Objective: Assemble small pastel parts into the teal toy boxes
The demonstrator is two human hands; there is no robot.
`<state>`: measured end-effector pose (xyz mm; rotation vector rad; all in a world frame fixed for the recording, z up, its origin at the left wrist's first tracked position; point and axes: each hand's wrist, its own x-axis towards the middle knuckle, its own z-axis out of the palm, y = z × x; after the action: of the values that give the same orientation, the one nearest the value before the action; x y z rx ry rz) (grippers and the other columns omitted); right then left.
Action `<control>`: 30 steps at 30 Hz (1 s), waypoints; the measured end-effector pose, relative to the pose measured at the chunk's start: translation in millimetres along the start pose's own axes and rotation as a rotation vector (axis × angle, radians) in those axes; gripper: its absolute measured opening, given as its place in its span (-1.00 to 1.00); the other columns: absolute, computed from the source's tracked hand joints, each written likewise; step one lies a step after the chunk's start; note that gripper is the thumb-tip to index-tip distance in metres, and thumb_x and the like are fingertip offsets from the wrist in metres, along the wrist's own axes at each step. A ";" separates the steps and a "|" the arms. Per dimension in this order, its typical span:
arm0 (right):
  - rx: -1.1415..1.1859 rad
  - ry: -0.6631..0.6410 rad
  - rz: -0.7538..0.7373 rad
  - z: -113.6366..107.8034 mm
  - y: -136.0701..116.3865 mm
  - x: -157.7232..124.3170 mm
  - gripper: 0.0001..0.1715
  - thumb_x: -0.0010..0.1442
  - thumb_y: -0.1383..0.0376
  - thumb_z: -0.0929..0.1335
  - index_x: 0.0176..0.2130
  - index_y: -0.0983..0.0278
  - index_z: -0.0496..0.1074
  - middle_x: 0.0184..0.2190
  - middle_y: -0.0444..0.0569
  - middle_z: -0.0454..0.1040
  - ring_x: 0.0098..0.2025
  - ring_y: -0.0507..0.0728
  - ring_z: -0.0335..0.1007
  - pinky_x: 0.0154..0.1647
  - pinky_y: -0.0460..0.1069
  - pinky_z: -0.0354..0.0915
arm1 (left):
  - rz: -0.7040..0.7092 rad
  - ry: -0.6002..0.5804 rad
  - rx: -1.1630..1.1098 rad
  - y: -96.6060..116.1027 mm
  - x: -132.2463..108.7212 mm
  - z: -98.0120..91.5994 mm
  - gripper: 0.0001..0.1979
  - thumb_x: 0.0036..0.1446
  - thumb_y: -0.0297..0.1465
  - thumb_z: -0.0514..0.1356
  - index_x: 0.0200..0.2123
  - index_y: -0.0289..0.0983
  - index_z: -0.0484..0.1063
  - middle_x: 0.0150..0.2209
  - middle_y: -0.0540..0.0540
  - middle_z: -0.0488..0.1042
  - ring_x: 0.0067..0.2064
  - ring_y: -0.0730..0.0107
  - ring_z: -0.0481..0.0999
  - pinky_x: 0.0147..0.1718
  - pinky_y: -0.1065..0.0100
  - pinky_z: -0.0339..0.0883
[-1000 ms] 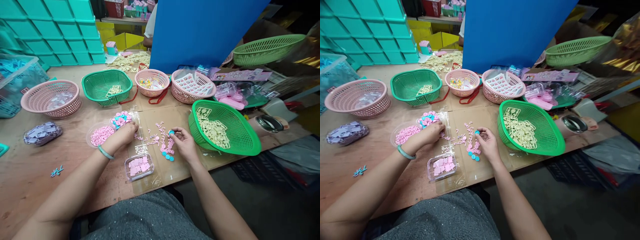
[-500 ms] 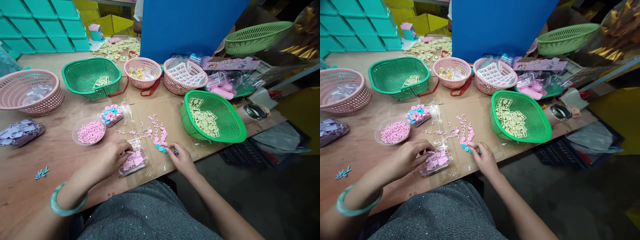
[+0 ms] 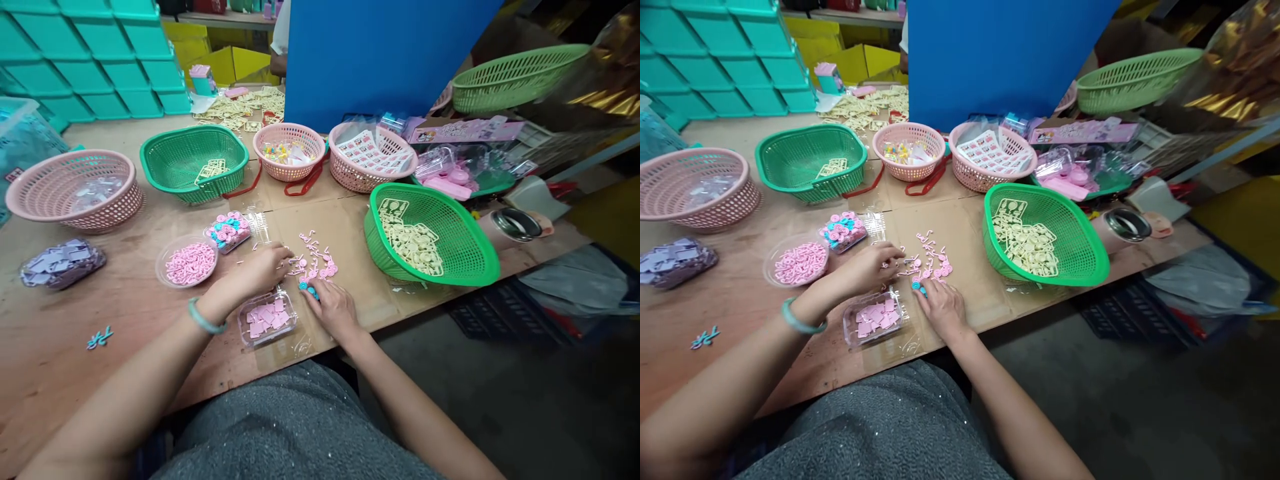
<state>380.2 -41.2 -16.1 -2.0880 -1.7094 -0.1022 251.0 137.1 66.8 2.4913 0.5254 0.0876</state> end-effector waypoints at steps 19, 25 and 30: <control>0.082 -0.155 0.074 0.0 -8.3 17.4 -0.72 0.38 0.23 0.32 0.06 0.24 0.39 -0.14 0.03 0.63 -0.19 0.18 0.57 -0.22 -0.01 0.33 | -0.326 0.156 -1.011 -13.9 14.4 14.7 -0.88 0.04 -0.57 0.21 -0.37 -0.27 0.34 -0.50 0.05 0.39 -0.51 0.51 0.40 -0.48 0.42 0.25; 0.010 -0.320 0.155 -9.1 -16.4 33.3 -0.74 0.37 0.24 0.32 0.04 0.22 0.39 -0.20 0.03 0.64 -0.24 0.21 0.59 -0.32 -0.02 0.30 | -0.518 0.188 -1.489 -7.7 -3.0 12.0 -0.86 0.08 -0.57 0.26 -0.25 -0.36 0.52 -0.30 -0.14 0.58 -0.33 0.47 0.56 -0.24 0.37 0.41; 0.113 -0.276 0.171 -7.9 -12.1 40.1 -0.74 0.35 0.23 0.29 0.01 0.23 0.39 -0.24 0.03 0.63 -0.29 0.20 0.58 -0.34 -0.02 0.29 | -0.537 0.267 -1.731 -1.5 -12.8 9.1 -0.90 0.17 -0.52 0.25 -0.25 -0.39 0.57 -0.16 -0.25 0.60 -0.13 0.34 0.60 -0.05 0.32 0.43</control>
<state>379.9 -5.8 7.6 -2.2329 -1.6316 0.3413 240.3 128.4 59.1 0.6302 0.7265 0.4358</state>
